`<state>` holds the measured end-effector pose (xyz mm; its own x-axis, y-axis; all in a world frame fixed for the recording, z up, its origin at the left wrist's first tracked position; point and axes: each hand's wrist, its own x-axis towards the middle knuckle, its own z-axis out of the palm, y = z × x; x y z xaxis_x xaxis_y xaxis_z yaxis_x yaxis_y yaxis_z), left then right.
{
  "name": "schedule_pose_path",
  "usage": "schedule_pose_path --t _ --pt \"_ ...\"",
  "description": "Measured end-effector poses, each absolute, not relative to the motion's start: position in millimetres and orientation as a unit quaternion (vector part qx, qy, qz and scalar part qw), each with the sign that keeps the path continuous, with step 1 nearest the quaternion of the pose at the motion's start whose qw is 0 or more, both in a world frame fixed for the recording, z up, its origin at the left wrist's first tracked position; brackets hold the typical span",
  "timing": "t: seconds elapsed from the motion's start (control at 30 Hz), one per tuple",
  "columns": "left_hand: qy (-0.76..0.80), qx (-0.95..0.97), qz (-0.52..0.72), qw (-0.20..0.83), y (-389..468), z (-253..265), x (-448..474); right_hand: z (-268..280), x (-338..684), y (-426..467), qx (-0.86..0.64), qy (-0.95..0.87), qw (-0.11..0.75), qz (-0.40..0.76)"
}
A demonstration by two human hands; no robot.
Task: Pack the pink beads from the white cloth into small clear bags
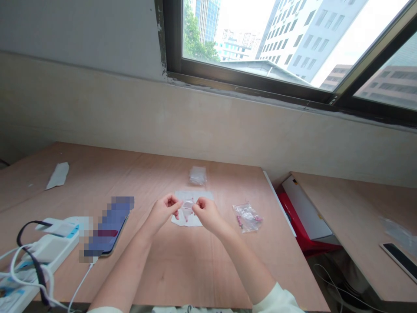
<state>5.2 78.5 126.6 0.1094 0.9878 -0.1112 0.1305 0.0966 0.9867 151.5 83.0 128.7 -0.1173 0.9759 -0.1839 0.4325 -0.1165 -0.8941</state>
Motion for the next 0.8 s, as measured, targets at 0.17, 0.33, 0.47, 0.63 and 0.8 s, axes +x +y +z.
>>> schedule_pose_path --t 0.17,0.33,0.47,0.63,0.8 --pt "0.544 0.573 0.401 0.463 77 125 11 129 147 82 -0.613 -0.586 0.266 0.458" --pt "0.524 0.588 0.370 0.493 60 135 20 117 140 78 -0.522 -0.529 0.288 0.604" --pt "0.523 0.580 0.346 0.520 58 127 10 108 145 78 -0.540 -0.510 0.330 0.582" --pt "0.588 0.499 0.348 0.533 67 99 0 111 152 78 -0.482 -0.502 0.309 0.649" --pt "0.484 0.454 0.354 0.659 69 83 1 102 150 84 -0.500 -0.504 0.317 0.629"
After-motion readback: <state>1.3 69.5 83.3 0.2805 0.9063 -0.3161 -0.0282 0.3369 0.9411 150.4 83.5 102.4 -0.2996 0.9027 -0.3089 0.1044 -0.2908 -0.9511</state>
